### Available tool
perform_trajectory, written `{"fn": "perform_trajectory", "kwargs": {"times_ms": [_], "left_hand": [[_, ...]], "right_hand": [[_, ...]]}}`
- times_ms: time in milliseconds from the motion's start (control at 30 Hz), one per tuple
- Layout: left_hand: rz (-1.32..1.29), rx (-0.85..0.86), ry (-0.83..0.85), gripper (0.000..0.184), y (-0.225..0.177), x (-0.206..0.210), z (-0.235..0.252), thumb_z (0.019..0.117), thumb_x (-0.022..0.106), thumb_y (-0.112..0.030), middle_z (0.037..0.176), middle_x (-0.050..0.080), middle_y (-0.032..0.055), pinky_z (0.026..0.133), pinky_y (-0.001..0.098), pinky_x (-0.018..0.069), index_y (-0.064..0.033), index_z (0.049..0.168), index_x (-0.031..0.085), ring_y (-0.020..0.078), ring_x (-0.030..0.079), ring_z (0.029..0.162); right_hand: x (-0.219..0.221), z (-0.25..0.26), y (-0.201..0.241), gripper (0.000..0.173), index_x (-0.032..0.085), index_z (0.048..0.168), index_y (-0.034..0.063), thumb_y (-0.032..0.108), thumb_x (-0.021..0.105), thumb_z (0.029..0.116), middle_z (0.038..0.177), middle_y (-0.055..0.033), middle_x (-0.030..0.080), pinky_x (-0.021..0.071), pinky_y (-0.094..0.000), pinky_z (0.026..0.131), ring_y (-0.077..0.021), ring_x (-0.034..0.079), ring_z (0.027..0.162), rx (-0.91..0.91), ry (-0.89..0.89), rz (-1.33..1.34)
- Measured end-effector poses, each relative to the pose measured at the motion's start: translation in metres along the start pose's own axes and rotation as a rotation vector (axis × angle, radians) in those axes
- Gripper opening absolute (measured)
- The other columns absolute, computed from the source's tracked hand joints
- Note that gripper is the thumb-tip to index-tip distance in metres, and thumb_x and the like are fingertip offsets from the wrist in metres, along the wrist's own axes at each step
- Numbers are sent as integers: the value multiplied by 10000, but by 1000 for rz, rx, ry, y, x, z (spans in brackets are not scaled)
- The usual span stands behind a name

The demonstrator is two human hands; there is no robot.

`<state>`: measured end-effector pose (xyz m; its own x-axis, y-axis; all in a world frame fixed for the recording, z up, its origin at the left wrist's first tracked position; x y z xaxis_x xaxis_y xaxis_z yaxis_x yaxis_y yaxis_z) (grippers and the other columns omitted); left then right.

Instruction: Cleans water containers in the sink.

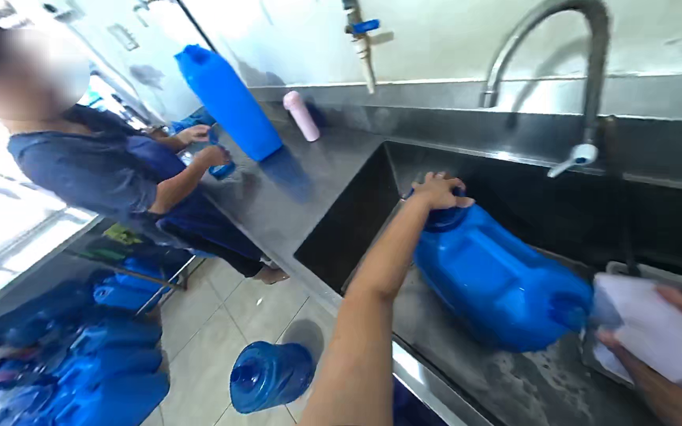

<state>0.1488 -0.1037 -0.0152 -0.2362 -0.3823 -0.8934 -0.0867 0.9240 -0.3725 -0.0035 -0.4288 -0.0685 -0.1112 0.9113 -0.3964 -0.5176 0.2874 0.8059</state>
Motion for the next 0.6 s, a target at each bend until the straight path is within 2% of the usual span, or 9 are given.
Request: {"fn": "perform_trajectory", "kwargs": {"times_ms": [67, 100, 200, 267, 333, 400, 500, 533, 600], "left_hand": [[-18, -92, -65, 564, 4, 4, -3, 980, 627, -540, 1561, 456, 169, 1084, 781, 262, -201, 1430, 602, 442, 318, 1484], [-30, -139, -82, 594, 5, 6, -5, 989, 594, -564, 1572, 440, 177, 1083, 766, 283, -193, 1452, 579, 448, 320, 1481], [-98, -273, -79, 731, 14, 3, -25, 1009, 538, -585, 1551, 431, 236, 1088, 650, 400, -50, 1502, 473, 428, 401, 1441], [-208, -276, 35, 816, 22, 2, -67, 1016, 525, -585, 1503, 470, 291, 1101, 583, 439, 55, 1503, 396, 417, 507, 1375], [-172, -101, 196, 811, 21, 1, -106, 1000, 590, -543, 1503, 462, 308, 1107, 598, 424, 89, 1480, 424, 431, 508, 1367], [-20, 140, 136, 878, 17, -7, -111, 838, 825, -457, 1571, 381, 281, 1088, 646, 403, -2, 1496, 464, 455, 427, 1416], [104, 232, 122, 1184, 27, -15, -53, 673, 967, -360, 1723, 53, 182, 1092, 829, 162, -244, 1634, 285, 517, 67, 1546], [134, 236, 120, 1205, 32, -9, -34, 666, 973, -347, 1725, 31, 178, 1059, 846, 191, -278, 1639, 266, 537, 72, 1536], [127, 240, 32, 1171, 33, 2, -18, 640, 975, -387, 1694, 160, 208, 1032, 769, 325, -282, 1613, 332, 526, 251, 1477]], "right_hand": [[54, 47, 18, 673, 405, 1428, -199, 154, 623, 898, 1446, -480, 391, 319, -637, 1157, -623, 389, 1368, -177, -38, -332], [81, 68, 17, 634, 460, 1428, -160, 82, 618, 864, 1430, -476, 422, 337, -727, 1095, -689, 403, 1316, -182, -8, -437], [115, 117, 1, 670, 462, 1481, -77, 184, 732, 926, 1416, -387, 516, 403, -760, 1004, -612, 494, 1295, 30, 134, -541], [107, 137, -25, 655, 499, 1444, -84, 238, 719, 918, 1335, -384, 574, 456, -753, 924, -600, 565, 1216, -98, 152, -568], [92, 158, -47, 634, 533, 1402, -95, 190, 761, 883, 1283, -392, 600, 457, -771, 898, -612, 586, 1169, -221, 206, -544], [89, 170, -48, 681, 549, 1381, -103, 223, 797, 837, 1258, -386, 621, 462, -774, 887, -614, 606, 1137, -280, 265, -517], [98, 169, -28, 787, 552, 1352, -127, 351, 828, 792, 1202, -391, 639, 480, -757, 871, -606, 631, 1082, -231, 286, -498], [98, 167, -27, 794, 558, 1323, -142, 393, 820, 797, 1182, -388, 644, 490, -741, 868, -593, 640, 1066, -192, 276, -510], [94, 165, -30, 753, 563, 1279, -164, 425, 746, 847, 1185, -379, 637, 496, -705, 891, -557, 641, 1078, -111, 265, -539]]}}
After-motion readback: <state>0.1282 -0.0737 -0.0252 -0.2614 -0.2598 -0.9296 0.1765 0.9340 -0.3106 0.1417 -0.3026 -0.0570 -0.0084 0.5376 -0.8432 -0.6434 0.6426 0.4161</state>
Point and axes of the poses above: each hand's wrist, its own z-axis towards the middle knuckle, its own x-axis out of the palm, y = z × x, the point moved 1 cm from there along z, towards the middle knuckle
